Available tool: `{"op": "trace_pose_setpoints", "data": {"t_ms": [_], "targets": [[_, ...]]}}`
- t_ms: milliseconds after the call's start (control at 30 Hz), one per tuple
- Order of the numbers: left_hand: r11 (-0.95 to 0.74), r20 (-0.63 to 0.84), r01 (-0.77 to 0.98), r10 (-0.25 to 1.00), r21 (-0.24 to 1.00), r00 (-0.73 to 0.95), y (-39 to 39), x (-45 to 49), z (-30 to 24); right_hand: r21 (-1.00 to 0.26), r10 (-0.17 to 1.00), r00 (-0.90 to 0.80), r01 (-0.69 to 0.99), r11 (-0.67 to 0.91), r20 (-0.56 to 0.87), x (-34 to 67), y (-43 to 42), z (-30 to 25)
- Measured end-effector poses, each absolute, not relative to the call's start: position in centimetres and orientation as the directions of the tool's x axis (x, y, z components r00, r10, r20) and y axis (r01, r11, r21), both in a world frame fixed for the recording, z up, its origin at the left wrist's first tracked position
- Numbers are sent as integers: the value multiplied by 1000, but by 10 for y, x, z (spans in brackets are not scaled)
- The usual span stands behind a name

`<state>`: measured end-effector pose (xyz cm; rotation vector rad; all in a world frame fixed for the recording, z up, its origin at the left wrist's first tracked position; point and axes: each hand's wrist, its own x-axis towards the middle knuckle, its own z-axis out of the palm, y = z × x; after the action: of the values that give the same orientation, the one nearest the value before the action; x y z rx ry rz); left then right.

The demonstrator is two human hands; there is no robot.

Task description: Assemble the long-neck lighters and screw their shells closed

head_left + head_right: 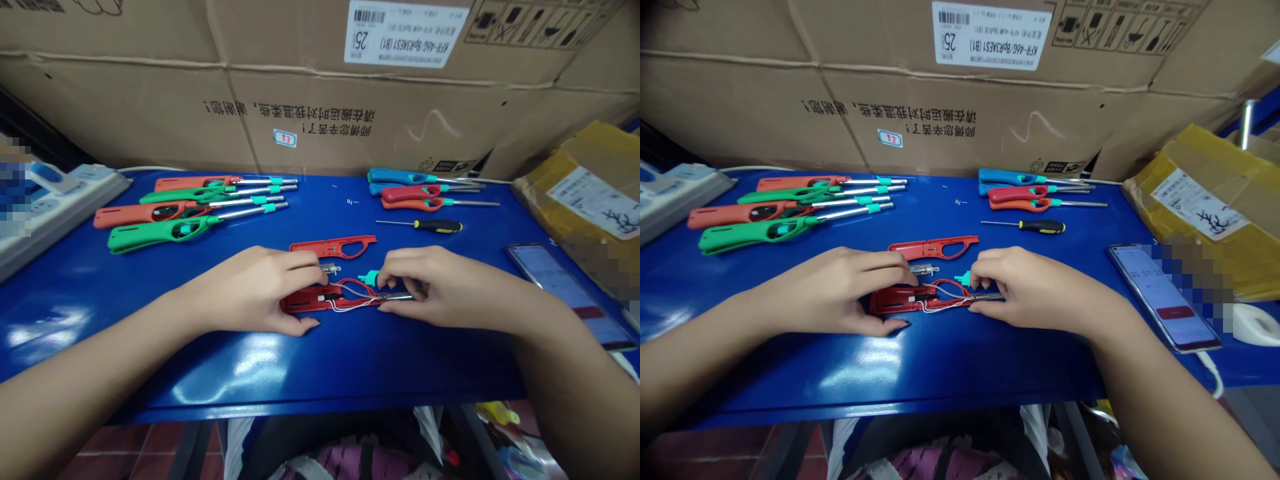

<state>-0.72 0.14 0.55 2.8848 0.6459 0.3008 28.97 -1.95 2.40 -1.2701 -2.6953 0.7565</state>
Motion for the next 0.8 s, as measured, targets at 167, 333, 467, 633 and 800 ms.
{"op": "trace_pose_setpoints", "data": {"t_ms": [167, 333, 467, 633, 800], "targets": [[-796, 85, 520, 568, 310, 818, -13, 3, 4, -489, 762, -644, 687, 536, -69, 280, -23, 15], [-690, 39, 582, 658, 432, 752, -15, 8, -1, -556, 725, -684, 635, 536, -82, 277, -22, 12], [-632, 47, 602, 708, 488, 705, -14, 10, 0, -598, 717, -693, 607, 524, -74, 277, -20, 13], [-556, 30, 589, 742, 586, 670, -13, 11, -1, -619, 701, -707, 595, 512, -99, 280, -22, 16], [-505, 14, 562, 751, 655, 660, -13, 10, 0, -622, 679, -730, 569, 538, -81, 281, -22, 16]]}}
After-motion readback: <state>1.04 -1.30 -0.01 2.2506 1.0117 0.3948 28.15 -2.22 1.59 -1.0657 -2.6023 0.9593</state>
